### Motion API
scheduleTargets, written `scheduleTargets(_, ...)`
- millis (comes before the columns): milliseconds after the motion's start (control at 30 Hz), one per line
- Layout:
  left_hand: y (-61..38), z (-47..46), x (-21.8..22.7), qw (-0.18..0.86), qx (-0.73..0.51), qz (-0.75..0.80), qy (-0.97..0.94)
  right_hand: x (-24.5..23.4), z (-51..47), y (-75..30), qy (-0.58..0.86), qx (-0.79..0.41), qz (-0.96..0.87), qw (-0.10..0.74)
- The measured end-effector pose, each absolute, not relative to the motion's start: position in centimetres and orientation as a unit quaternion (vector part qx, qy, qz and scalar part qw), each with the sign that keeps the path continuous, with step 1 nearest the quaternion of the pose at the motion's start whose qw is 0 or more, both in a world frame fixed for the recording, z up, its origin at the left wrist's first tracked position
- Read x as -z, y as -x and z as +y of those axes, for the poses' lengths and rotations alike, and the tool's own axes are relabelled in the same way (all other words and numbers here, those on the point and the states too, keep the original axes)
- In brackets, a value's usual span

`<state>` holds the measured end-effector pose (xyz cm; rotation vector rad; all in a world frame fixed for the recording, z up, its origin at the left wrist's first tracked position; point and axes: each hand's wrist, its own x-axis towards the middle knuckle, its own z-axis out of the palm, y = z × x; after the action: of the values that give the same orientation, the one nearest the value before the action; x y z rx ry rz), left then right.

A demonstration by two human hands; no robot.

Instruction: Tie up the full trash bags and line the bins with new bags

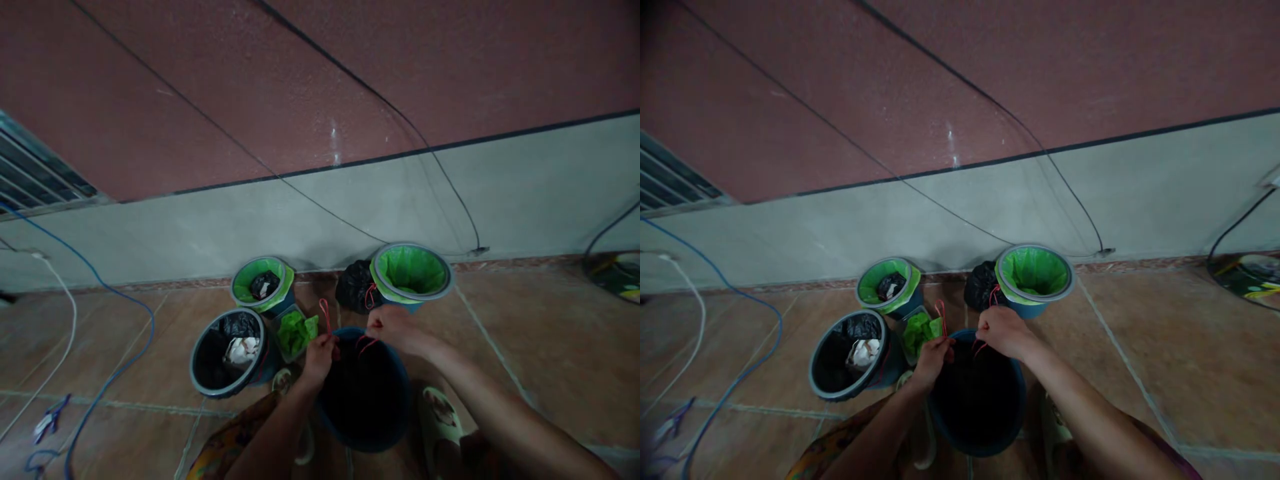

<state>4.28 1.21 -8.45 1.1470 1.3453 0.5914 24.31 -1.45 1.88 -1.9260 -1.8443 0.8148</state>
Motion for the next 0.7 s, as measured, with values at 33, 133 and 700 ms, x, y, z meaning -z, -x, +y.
scheduleTargets(33,-4.2,1.4,8.5,0.59,-0.247,0.587,-0.496,-2.4,-1.9,-24.1,0.646,-0.324,-0.672,0.159)
scheduleTargets(133,-4.4,1.0,8.5,0.578,-0.208,0.539,-0.576,-4.4,-2.9,-22.8,0.543,-0.429,-0.704,0.16)
scheduleTargets(700,-6.4,-1.9,5.9,0.639,-0.088,0.357,-0.676,-1.1,-0.4,-23.3,0.621,-0.39,-0.587,0.342)
